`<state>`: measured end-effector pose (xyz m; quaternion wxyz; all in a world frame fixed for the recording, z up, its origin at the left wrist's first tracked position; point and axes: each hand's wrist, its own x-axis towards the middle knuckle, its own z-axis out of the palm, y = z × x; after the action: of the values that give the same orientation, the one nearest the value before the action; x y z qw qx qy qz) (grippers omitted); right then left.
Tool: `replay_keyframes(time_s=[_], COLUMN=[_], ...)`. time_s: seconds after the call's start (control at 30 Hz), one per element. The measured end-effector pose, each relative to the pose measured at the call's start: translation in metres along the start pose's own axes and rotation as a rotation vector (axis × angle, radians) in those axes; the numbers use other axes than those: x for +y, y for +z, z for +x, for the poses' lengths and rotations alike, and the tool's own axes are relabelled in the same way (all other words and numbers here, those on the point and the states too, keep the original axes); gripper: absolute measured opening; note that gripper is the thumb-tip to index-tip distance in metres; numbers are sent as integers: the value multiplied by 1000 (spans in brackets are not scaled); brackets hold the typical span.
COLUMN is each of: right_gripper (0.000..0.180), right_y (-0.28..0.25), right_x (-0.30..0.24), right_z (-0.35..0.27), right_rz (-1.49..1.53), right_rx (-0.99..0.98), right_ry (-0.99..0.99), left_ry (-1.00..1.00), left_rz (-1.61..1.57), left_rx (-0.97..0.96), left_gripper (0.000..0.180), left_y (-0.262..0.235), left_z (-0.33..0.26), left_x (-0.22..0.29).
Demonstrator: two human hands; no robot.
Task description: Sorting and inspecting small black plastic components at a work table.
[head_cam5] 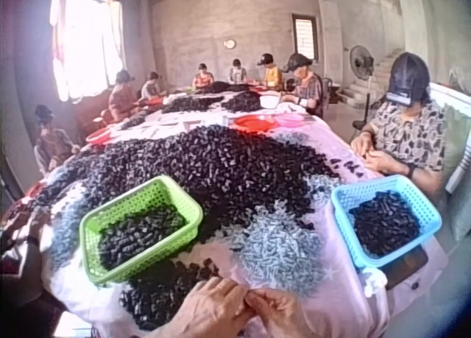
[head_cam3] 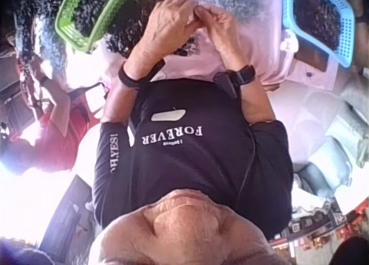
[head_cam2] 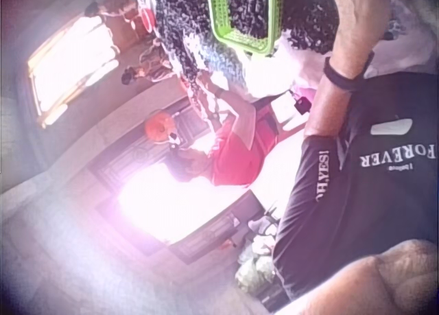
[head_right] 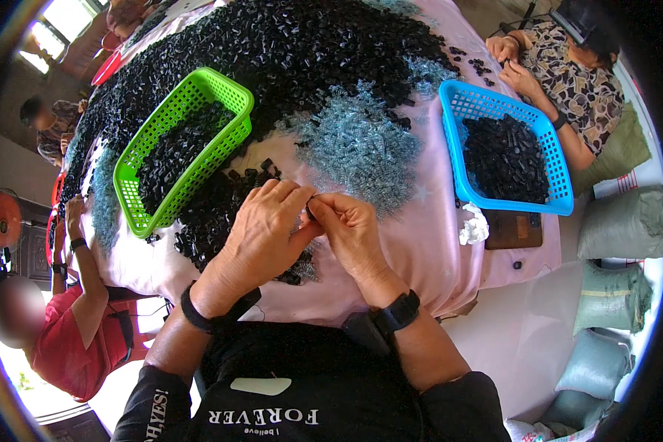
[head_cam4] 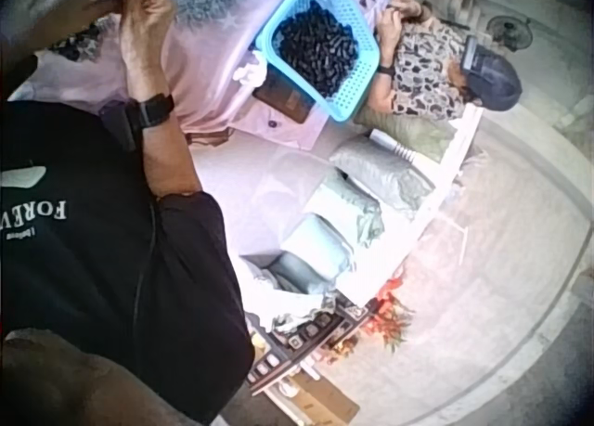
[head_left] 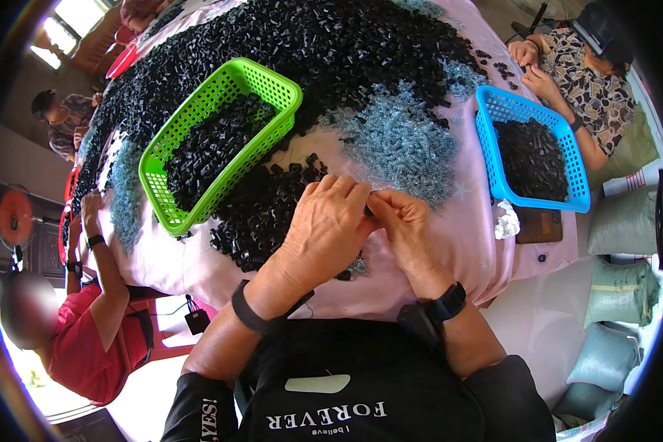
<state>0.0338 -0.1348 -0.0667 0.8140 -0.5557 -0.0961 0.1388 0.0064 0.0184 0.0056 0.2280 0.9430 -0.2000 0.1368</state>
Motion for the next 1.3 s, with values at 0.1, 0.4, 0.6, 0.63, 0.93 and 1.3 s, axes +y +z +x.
replay_keyframes(time_s=[0.1, 0.4, 0.6, 0.63, 0.93, 1.3], right_gripper=[19, 23, 23, 23, 23, 36], right_y=[-2, 1, -2, -2, -7, -6], right_x=[1, -6, -7, -8, 2, -8], right_z=[-1, -1, -1, -1, -2, -3], right_rz=[-20, -154, -155, -150, -20, -68], right_rx=[20, -18, -33, -32, -22, -109], right_ry=[1, 41, 53, 53, 48, 89], left_ry=[17, -26, -7, -14, 23, -17], left_rz=[13, 62, 29, 10, 13, -14], left_rx=[12, 3, -15, -4, 98, 82], left_gripper=[41, 35, 36, 35, 27, 23], left_y=[8, 8, 8, 8, 8, 9], left_z=[-3, -3, -4, -4, -3, -2], left_x=[-2, -10, -8, -6, 0, -8])
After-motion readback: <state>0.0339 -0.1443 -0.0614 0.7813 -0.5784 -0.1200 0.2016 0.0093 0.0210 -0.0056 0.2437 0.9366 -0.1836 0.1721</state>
